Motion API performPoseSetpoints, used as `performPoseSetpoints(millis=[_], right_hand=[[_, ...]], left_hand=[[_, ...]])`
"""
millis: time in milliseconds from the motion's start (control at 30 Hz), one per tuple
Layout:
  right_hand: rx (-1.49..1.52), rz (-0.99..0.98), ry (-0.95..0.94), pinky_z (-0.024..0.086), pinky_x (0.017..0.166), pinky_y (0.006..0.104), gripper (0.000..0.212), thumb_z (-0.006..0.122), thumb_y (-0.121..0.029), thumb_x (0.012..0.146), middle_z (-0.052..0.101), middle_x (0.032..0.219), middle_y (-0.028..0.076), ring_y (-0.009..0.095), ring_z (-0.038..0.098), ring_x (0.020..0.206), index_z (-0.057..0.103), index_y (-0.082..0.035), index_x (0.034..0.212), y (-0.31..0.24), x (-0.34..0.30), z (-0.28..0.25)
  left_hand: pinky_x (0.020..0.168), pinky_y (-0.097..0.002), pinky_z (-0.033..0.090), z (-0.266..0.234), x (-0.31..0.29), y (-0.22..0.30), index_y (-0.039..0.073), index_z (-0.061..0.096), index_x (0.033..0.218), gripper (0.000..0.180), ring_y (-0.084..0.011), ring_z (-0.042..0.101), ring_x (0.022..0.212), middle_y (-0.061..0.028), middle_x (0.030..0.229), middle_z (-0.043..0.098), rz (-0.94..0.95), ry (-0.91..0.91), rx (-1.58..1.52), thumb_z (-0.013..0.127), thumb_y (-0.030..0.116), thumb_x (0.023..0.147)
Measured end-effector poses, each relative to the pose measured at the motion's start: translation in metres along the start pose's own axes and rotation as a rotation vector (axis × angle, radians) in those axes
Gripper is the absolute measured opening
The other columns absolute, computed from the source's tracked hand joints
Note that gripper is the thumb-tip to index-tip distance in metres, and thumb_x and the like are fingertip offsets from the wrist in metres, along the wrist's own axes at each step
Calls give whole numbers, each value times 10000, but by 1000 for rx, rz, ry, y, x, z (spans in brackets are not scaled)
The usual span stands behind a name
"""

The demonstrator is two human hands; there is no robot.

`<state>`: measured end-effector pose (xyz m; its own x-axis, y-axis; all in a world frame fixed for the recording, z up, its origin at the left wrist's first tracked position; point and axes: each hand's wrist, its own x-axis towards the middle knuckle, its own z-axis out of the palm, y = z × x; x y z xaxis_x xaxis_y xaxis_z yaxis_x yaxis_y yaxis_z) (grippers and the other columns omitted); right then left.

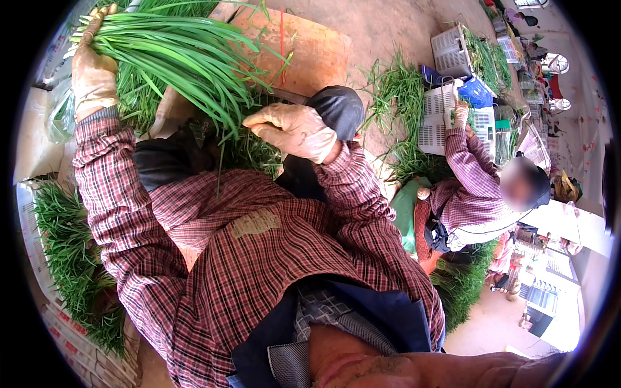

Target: The person sorts, bundles, and secures green produce with elastic bands while sitting on the floor and placing the finished bundles into crates.

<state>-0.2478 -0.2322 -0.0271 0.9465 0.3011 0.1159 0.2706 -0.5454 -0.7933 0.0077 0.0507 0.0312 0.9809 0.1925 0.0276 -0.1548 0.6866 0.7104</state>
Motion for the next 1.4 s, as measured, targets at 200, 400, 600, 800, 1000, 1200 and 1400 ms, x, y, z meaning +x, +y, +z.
performPoseSetpoints(millis=[200, 400, 600, 800, 1000, 1200, 1400], right_hand=[[-12, -67, 286, 523, 729, 332, 175, 614, -121, 840, 675, 893, 99, 264, 654, 824, 675, -81, 1000, -5, 13, 13], [-233, 30, 386, 513, 657, 259, 230, 625, -90, 836, 671, 849, 61, 194, 648, 716, 675, -111, 1060, 5, 3, -4], [-727, -39, 332, 507, 589, 335, 178, 628, -238, 821, 667, 814, 47, 235, 643, 681, 680, -163, 975, 19, 30, 4], [-478, 34, 396, 487, 593, 369, 91, 603, -219, 830, 630, 749, 76, 277, 626, 695, 635, -135, 830, 31, 32, 4], [82, 229, 468, 502, 662, 297, 100, 667, -131, 820, 669, 815, 89, 194, 644, 728, 649, -54, 880, 53, 4, -2], [-42, -15, 166, 514, 759, 311, 166, 613, -178, 876, 671, 920, 88, 238, 650, 843, 672, -76, 992, -4, 11, 20], [-207, -41, 345, 518, 689, 369, 171, 612, -212, 847, 664, 898, 86, 283, 647, 805, 668, -126, 983, 12, 16, 27]], left_hand=[[967, -376, 489, 6, -15, 0, -52, 557, 1115, 267, -280, 599, 1077, -210, 1130, 623, -61, -12, -85, 577, -34, 849], [943, -365, 493, -1, -11, -6, -40, 589, 1044, 209, -265, 617, 1029, -186, 1092, 644, -63, -45, -31, 601, 17, 843], [997, -403, 476, 15, -21, -9, -61, 560, 1067, 222, -297, 584, 1105, -214, 1128, 616, -82, -2, -137, 580, -48, 846], [968, -408, 496, 0, -12, -7, -65, 557, 1112, 265, -301, 597, 1083, -210, 1120, 620, -101, -2, -119, 571, -51, 848], [969, -401, 488, 18, -32, -11, -43, 536, 1138, 278, -286, 598, 1087, -201, 1122, 622, -102, 97, -67, 564, -34, 862], [927, -396, 518, 23, -23, -23, -18, 558, 1127, 277, -279, 619, 1049, -173, 1092, 637, -139, 188, -52, 586, -42, 853], [890, -377, 536, -18, 8, -33, -28, 568, 1113, 277, -263, 637, 1002, -161, 1058, 649, -176, 22, -72, 613, -41, 840]])
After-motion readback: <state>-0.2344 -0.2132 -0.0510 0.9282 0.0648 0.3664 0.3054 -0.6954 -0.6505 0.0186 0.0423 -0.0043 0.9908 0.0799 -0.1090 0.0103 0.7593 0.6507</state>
